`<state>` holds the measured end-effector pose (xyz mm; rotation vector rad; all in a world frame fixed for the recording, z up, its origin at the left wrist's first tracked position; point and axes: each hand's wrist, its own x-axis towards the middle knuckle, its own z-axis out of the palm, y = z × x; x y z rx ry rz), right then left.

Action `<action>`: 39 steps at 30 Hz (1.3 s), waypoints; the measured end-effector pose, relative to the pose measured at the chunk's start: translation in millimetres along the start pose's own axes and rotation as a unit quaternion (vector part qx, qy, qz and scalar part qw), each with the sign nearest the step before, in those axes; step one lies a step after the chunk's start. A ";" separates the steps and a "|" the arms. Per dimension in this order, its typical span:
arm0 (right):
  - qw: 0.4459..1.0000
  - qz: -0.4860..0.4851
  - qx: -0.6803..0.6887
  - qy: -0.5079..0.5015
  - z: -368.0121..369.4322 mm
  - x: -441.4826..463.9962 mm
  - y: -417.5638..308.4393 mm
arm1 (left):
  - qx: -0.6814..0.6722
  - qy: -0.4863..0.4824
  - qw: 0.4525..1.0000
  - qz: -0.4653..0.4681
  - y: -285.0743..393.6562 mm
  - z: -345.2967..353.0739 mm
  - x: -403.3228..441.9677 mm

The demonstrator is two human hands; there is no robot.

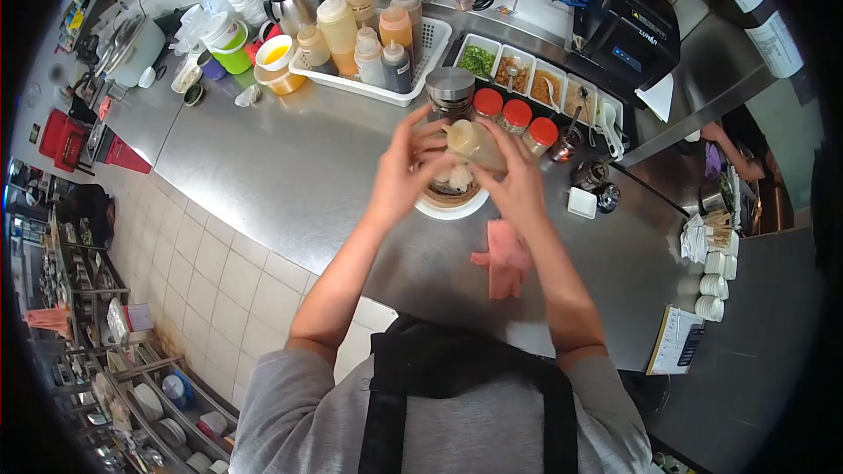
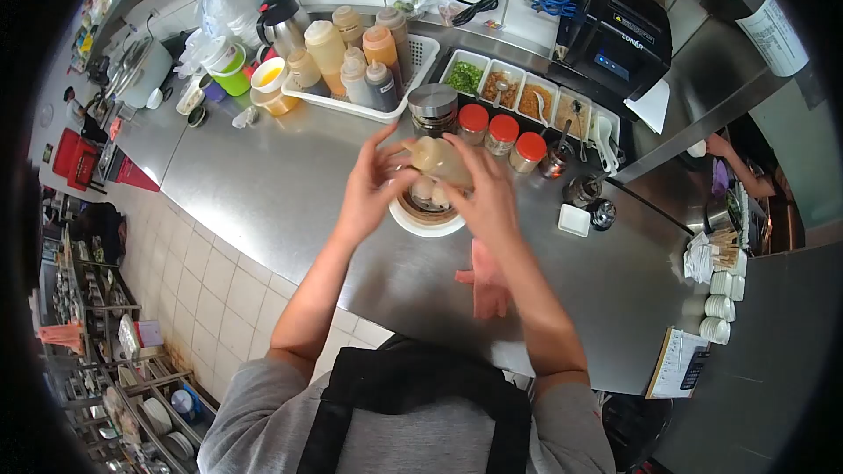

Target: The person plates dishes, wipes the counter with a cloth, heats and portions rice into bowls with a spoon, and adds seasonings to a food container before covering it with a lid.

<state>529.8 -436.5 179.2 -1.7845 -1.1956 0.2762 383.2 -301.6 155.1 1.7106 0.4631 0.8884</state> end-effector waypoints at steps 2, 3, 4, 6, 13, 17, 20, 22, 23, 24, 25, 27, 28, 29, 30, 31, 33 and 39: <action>0.973 -0.052 -0.226 -0.006 -15.9 -0.5 30.4 | 0.027 0.020 0.991 -0.129 -65.9 -26.0 -19.1; 0.939 -0.076 -0.336 -0.006 -20.9 0.5 46.0 | 0.068 0.033 0.973 -0.218 -95.0 -37.7 -34.8; 0.926 -0.088 -0.366 -0.009 -23.7 2.0 58.6 | 0.070 0.013 0.962 -0.262 -119.4 -43.0 -50.4; 0.899 -0.109 -0.424 -0.016 -22.8 4.7 79.2 | 0.042 -0.012 0.942 -0.332 -139.0 -40.8 -70.2; 0.877 -0.141 -0.458 -0.019 5.2 16.4 87.7 | -0.113 0.005 0.915 -0.387 -131.8 3.9 -83.0; 0.868 -0.141 -0.477 -0.018 -1.7 11.4 62.6 | -0.053 0.068 0.924 -0.372 -142.0 14.1 -82.9; 0.862 -0.160 -0.480 -0.040 -3.4 -1.8 70.1 | 0.021 0.082 0.922 -0.378 -146.5 13.7 -81.5; 0.866 -0.162 -0.472 -0.043 -3.1 -5.8 70.8 | 0.020 0.072 0.923 -0.378 -143.7 14.1 -82.9; 0.871 -0.157 -0.464 -0.033 -2.0 -5.3 65.1 | 0.019 0.068 0.924 -0.377 -141.2 13.9 -81.8; 0.877 -0.151 -0.456 -0.024 0.4 -5.5 60.5 | 0.005 0.086 0.924 -0.373 -139.4 15.1 -81.4; 0.876 -0.158 -0.454 -0.027 6.1 -4.0 60.5 | -0.009 0.103 0.924 -0.369 -139.7 17.5 -82.1; 0.875 -0.170 -0.452 -0.027 17.6 1.4 68.8 | -0.053 0.101 0.918 -0.381 -146.6 18.3 -81.6; 0.897 -0.138 -0.419 -0.035 18.2 0.1 73.7 | -0.084 0.083 0.911 -0.396 -157.2 14.8 -81.0; 0.916 -0.108 -0.384 -0.042 19.0 -1.7 78.5 | -0.114 0.066 0.903 -0.409 -160.7 11.6 -77.9; 0.932 -0.080 -0.349 -0.047 19.7 -2.0 83.5 | -0.117 0.051 0.899 -0.419 -163.2 10.0 -76.1; 0.966 -0.018 -0.252 -0.047 17.4 -2.0 89.9 | -0.116 0.055 0.902 -0.413 -162.9 9.7 -77.6; 0.993 0.100 -0.048 -0.039 7.8 -3.4 107.9 | -0.115 0.057 0.910 -0.395 -162.1 12.5 -85.1; 0.983 0.128 0.008 0.129 16.5 -26.1 183.3 | -0.131 0.129 0.920 -0.346 -128.9 27.7 -115.6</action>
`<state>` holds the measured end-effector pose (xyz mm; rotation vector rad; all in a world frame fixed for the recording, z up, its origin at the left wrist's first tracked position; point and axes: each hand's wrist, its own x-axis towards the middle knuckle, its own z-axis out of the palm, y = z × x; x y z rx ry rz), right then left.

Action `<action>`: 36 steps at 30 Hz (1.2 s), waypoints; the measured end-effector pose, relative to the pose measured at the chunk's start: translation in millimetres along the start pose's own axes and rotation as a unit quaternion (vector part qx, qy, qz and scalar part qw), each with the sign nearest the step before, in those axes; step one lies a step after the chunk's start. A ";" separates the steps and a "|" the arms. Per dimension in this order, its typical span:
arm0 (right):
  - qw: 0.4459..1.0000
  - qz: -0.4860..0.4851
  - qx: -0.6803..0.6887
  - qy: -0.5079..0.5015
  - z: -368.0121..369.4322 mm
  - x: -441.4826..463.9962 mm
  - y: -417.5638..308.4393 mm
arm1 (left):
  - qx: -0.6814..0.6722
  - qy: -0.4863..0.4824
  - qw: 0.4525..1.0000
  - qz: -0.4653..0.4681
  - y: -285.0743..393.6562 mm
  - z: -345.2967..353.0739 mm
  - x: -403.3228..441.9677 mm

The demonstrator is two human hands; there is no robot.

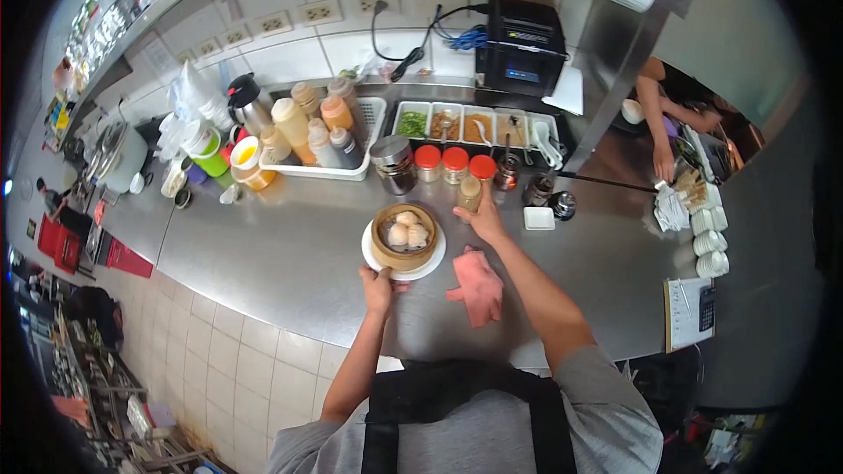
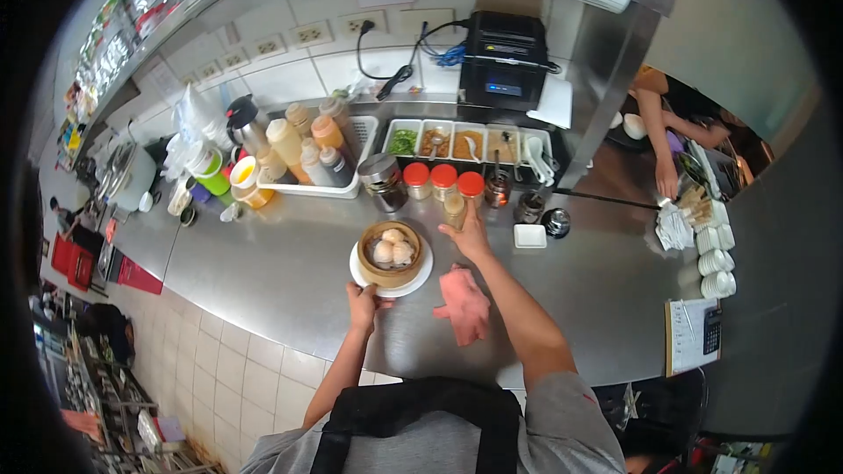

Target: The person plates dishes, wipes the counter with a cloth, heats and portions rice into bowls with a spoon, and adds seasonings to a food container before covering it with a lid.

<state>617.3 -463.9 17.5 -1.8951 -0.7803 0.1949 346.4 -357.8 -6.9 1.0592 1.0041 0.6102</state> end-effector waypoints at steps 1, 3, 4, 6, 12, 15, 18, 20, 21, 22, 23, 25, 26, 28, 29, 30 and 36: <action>1.000 0.005 0.016 -0.001 -1.3 -3.2 1.0 | -0.010 -0.002 1.000 0.006 -3.1 -2.9 -1.8; 0.997 -0.061 0.020 0.050 2.9 -6.4 21.1 | -0.050 -0.004 0.998 0.025 -10.2 -8.0 -6.2; 0.997 -0.023 -0.066 -0.014 -4.5 -11.4 23.4 | -0.046 -0.009 0.998 0.029 -11.8 -11.4 -10.7; 0.960 0.055 -0.234 -0.141 -27.2 -22.8 25.8 | -0.038 -0.021 0.998 0.040 -13.7 -18.5 -21.3; 0.915 0.202 0.222 -0.270 -69.6 -130.8 -16.2 | -0.022 -0.131 0.990 0.036 -5.1 -12.1 -69.9; 0.825 0.325 0.424 -0.183 -107.6 -164.3 -39.4 | -0.006 -0.199 0.979 0.035 7.1 23.8 -96.9; 0.874 0.286 0.388 -0.067 -142.1 -189.9 -29.6 | 0.017 -0.263 0.964 0.015 10.6 72.4 -113.9; 0.874 0.301 0.382 -0.008 -170.7 -199.8 -12.6 | 0.028 -0.324 0.945 0.030 -4.6 103.5 -107.4; 0.872 0.310 0.378 0.021 -184.7 -204.1 -3.8 | 0.096 -0.358 0.925 0.083 -8.7 116.8 -100.4; 0.868 0.310 0.384 0.047 -198.7 -205.4 7.1 | 0.147 -0.369 0.911 0.112 6.1 132.6 -104.0; 0.864 0.312 0.387 0.074 -213.8 -203.3 20.0 | 0.247 -0.359 0.892 0.120 33.1 147.5 -110.9; 0.857 0.304 0.390 0.142 -242.4 -194.1 37.2 | 0.417 -0.322 0.815 0.242 41.4 158.7 -111.7; 0.854 0.295 0.389 0.180 -257.3 -185.3 44.6 | 0.478 -0.289 0.750 0.354 27.4 159.0 -100.1; 0.867 0.264 0.360 0.222 -285.3 -167.5 88.3 | 0.542 -0.255 0.654 0.462 -4.3 155.1 -76.3; 0.854 0.272 0.358 0.263 -296.8 -153.0 103.5 | 0.557 -0.256 0.640 0.463 -25.8 145.0 -68.3; 0.840 0.279 0.356 0.300 -306.7 -136.8 117.9 | 0.573 -0.255 0.626 0.463 -38.5 137.0 -66.3; 0.780 0.273 0.376 0.419 -345.2 -40.3 218.3 | 0.576 -0.224 0.676 0.401 -34.1 105.3 -93.5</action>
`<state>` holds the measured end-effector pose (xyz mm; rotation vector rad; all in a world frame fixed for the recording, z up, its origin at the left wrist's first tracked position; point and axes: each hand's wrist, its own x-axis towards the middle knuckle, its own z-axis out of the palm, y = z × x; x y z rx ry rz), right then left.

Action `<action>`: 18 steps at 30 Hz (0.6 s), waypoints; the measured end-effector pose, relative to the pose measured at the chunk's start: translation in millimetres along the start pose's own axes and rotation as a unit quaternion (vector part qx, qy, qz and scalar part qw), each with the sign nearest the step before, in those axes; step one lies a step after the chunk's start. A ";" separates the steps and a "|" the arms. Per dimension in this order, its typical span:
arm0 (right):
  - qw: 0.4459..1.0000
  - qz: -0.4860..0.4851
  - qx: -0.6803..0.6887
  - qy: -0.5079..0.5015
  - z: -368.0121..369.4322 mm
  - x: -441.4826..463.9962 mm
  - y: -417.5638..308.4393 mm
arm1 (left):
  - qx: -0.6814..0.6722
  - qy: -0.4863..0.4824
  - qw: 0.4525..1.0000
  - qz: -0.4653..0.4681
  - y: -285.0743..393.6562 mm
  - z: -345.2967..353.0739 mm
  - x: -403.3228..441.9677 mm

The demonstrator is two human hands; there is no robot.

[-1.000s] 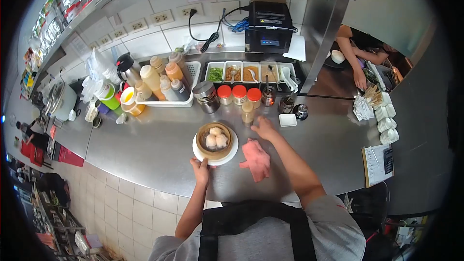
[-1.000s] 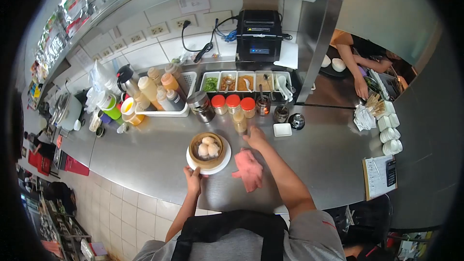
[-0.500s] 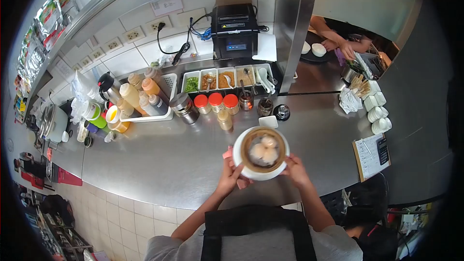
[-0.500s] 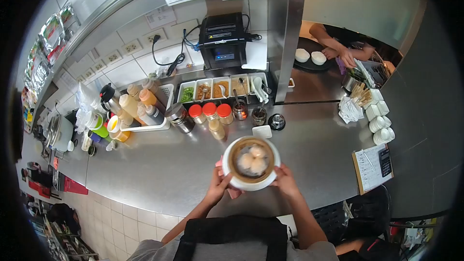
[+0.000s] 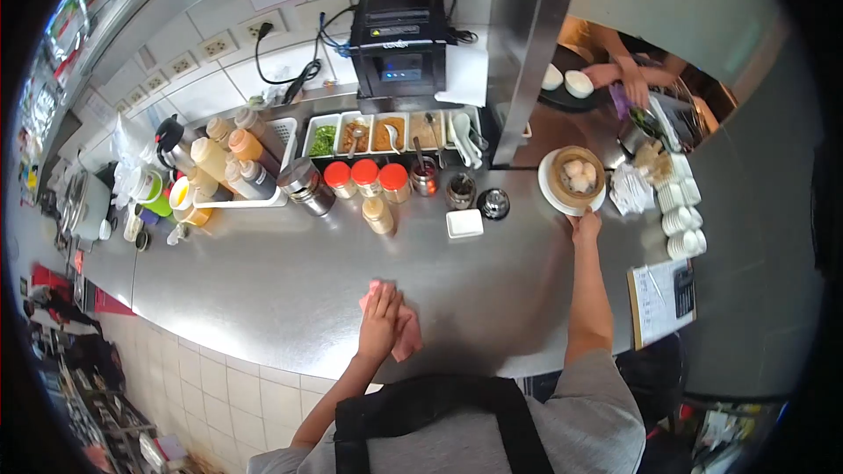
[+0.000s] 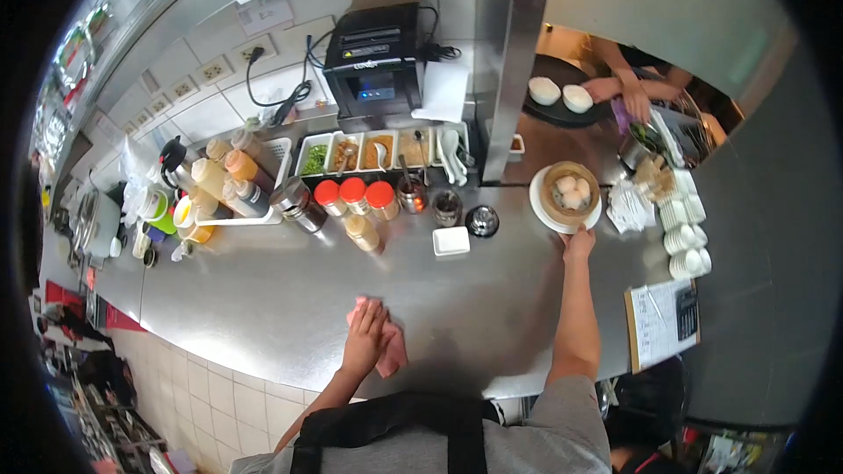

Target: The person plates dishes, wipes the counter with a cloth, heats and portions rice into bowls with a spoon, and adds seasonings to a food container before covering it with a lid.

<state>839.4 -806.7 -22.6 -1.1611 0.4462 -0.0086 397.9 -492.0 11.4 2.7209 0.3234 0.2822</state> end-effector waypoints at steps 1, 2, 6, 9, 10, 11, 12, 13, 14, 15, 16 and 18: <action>1.000 0.011 0.019 0.018 6.9 20.1 5.5 | 0.001 -0.001 1.000 -0.014 -2.4 -2.7 -5.1; 0.998 0.022 0.039 0.036 16.1 35.3 7.1 | -0.014 0.002 0.999 -0.031 -3.7 -7.5 -8.1; 0.995 0.032 0.093 0.004 43.0 74.8 11.4 | -0.106 0.064 0.991 -0.047 22.8 -75.5 22.0; 0.993 0.043 0.084 -0.075 42.9 125.3 12.3 | -0.119 0.175 0.975 0.060 55.0 -159.4 98.3; 0.992 0.053 0.077 -0.086 46.0 128.4 11.6 | -0.104 0.216 0.964 0.115 62.4 -184.8 129.8; 0.991 0.051 0.003 -0.126 49.6 107.7 -5.5 | -0.140 0.279 0.930 0.193 65.4 -204.1 164.8; 0.989 0.047 -0.047 -0.135 53.8 94.9 -10.3 | -0.148 0.324 0.904 0.237 79.8 -228.9 196.1; 0.984 0.043 -0.100 -0.140 53.2 84.0 -15.4 | -0.235 0.345 0.890 0.185 102.0 -250.5 221.3; 0.976 0.039 -0.155 -0.145 48.9 70.4 -18.9 | -0.195 0.382 0.875 0.223 108.9 -267.8 247.6; 0.969 0.029 -0.186 -0.159 46.4 52.6 -17.8 | -0.231 0.409 0.855 0.221 114.9 -276.0 274.8; 0.961 0.017 -0.214 -0.173 48.3 32.1 -14.1 | -0.264 0.437 0.832 0.220 120.9 -282.8 299.3; 0.917 -0.036 -0.291 -0.272 52.6 -38.6 -11.7 | -0.438 0.392 0.778 0.221 131.8 -298.2 333.3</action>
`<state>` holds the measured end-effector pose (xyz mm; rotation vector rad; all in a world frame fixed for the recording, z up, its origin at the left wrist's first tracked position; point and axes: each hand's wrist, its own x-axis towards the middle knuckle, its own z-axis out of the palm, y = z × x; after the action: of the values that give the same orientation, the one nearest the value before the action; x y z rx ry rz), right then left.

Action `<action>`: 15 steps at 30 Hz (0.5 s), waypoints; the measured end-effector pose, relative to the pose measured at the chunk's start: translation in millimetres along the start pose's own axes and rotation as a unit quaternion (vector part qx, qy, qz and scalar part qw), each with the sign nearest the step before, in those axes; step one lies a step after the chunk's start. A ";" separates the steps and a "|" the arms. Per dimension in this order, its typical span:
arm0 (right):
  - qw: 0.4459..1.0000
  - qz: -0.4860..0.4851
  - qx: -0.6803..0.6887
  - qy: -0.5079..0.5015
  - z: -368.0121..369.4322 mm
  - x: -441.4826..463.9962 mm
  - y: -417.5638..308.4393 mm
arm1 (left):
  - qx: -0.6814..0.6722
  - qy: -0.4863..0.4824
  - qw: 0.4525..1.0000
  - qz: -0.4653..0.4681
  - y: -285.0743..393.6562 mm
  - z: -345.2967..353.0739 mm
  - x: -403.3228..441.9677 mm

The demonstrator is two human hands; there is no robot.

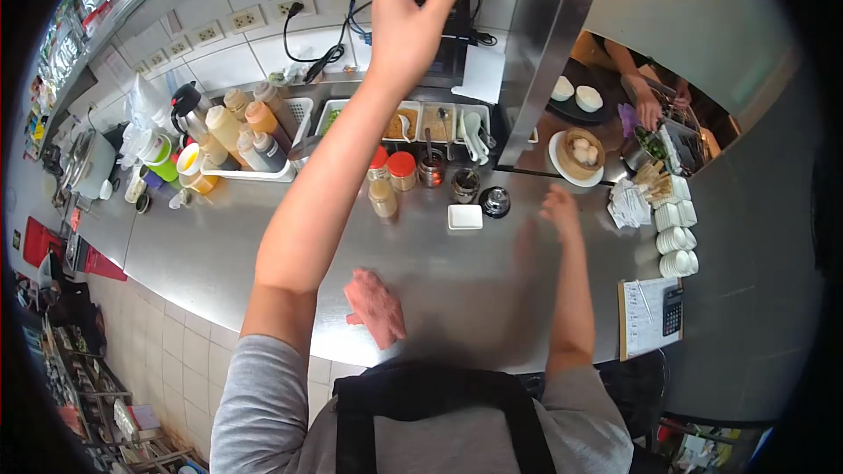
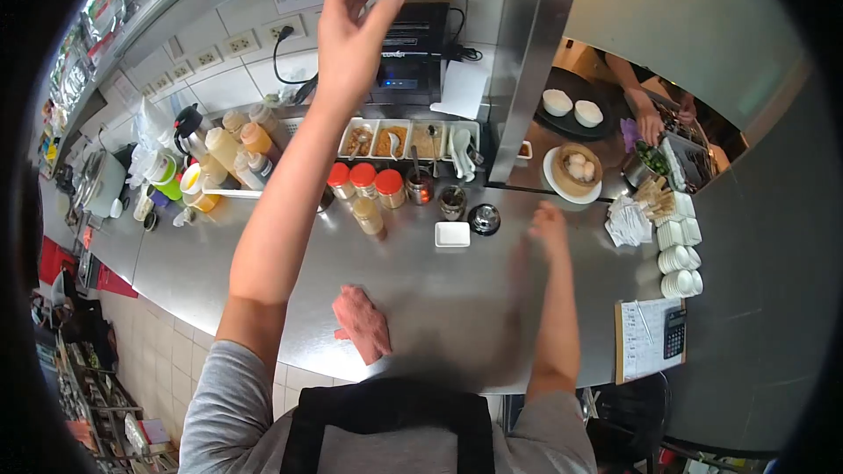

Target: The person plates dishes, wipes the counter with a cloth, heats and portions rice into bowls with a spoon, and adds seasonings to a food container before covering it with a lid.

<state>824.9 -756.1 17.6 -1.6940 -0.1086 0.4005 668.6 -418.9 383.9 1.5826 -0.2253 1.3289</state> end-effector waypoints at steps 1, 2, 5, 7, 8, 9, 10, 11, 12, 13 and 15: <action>0.998 -0.032 -0.028 -0.043 19.7 -25.7 -3.1 | -0.067 0.010 0.997 -0.022 -2.7 5.9 9.5; 0.993 -0.063 -0.055 -0.085 37.5 -48.9 -4.7 | -0.134 0.018 0.990 -0.044 -2.6 11.0 13.5; 0.970 -0.086 -0.158 -0.164 73.2 -105.8 -6.1 | -0.124 0.029 0.991 -0.046 9.5 16.2 -8.7; 0.949 -0.145 -0.223 -0.170 89.6 -136.3 -4.0 | -0.090 -0.007 0.995 -0.031 23.1 5.4 -54.8; 0.954 -0.143 -0.210 -0.157 94.8 -152.9 -8.7 | 0.018 -0.033 0.994 -0.103 22.2 -3.4 -93.7; 0.960 -0.139 -0.197 -0.145 99.3 -171.3 -16.3 | 0.021 -0.063 0.983 -0.173 26.1 -10.9 -142.0; 0.964 -0.135 -0.185 -0.134 103.7 -186.3 -20.9 | 0.042 -0.081 0.974 -0.207 16.2 -18.2 -201.9; 0.986 -0.088 -0.086 -0.116 109.3 -197.4 -21.8 | 0.031 -0.090 0.977 -0.188 8.5 -29.8 -260.6; 0.995 -0.038 0.014 -0.095 115.6 -208.5 -21.1 | 0.079 -0.117 0.952 -0.270 2.4 -45.8 -318.1; 0.991 0.013 0.111 -0.073 122.8 -217.5 -18.2 | 0.093 -0.094 0.922 -0.363 0.0 -57.8 -364.0; 0.987 0.042 0.131 -0.079 141.9 -229.9 -5.7 | 0.104 -0.066 0.873 -0.473 -1.9 -75.4 -426.0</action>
<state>565.3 -690.0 53.5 -1.4102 -0.0967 0.5861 462.7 -545.9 25.2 1.6174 0.5792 0.4759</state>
